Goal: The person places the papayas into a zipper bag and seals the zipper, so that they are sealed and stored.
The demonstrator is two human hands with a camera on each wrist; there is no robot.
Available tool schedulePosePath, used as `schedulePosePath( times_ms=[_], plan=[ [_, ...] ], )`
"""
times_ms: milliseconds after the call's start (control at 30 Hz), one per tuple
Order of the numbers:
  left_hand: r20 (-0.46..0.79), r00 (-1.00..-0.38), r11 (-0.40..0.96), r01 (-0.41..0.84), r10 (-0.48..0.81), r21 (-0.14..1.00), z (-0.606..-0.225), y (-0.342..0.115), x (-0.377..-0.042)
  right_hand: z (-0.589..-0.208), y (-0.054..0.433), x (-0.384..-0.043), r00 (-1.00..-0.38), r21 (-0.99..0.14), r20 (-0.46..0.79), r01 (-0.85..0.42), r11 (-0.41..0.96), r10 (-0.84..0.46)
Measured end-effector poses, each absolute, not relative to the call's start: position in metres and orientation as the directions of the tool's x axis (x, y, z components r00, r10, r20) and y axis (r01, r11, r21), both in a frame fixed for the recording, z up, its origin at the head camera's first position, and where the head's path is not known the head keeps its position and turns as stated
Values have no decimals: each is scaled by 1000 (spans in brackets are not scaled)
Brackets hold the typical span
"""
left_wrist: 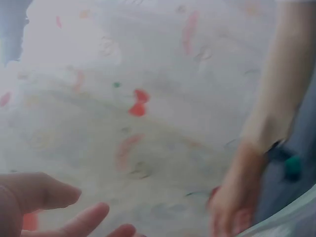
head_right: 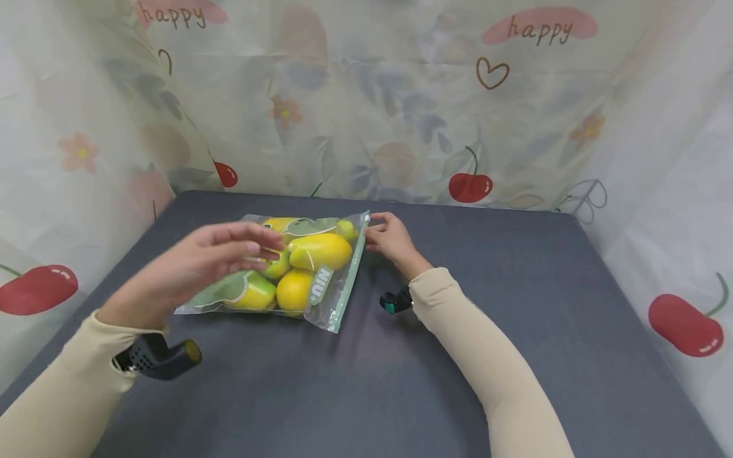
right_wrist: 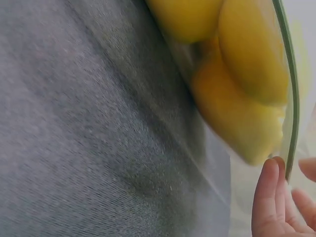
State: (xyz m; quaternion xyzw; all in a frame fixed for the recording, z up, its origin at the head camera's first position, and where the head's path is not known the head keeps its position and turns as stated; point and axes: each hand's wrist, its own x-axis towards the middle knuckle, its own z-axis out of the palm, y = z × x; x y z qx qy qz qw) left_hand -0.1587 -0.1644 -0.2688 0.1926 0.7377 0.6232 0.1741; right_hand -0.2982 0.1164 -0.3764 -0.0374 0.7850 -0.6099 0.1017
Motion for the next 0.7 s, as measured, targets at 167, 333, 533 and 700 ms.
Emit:
schedulePosePath(
  times_ms=[167,333,533,700],
  plan=[
    [139,-908,-71,120,395,990,-242,-201,-178,-377,118,-290,-962,-947,-85,-4,323,-260],
    [152,-965,-46,145,213,988,-258,-231,-205,-381,118,-278,-954,-935,-84,-24,354,-288],
    [42,-999,368,31,-23,929,-304,-260,-228,-389,119,-266,-963,-935,-91,-5,355,-253],
    [-26,-997,450,-57,-73,891,-331,-276,-234,-390,126,-262,-973,-955,-75,8,296,-217]
  ],
)
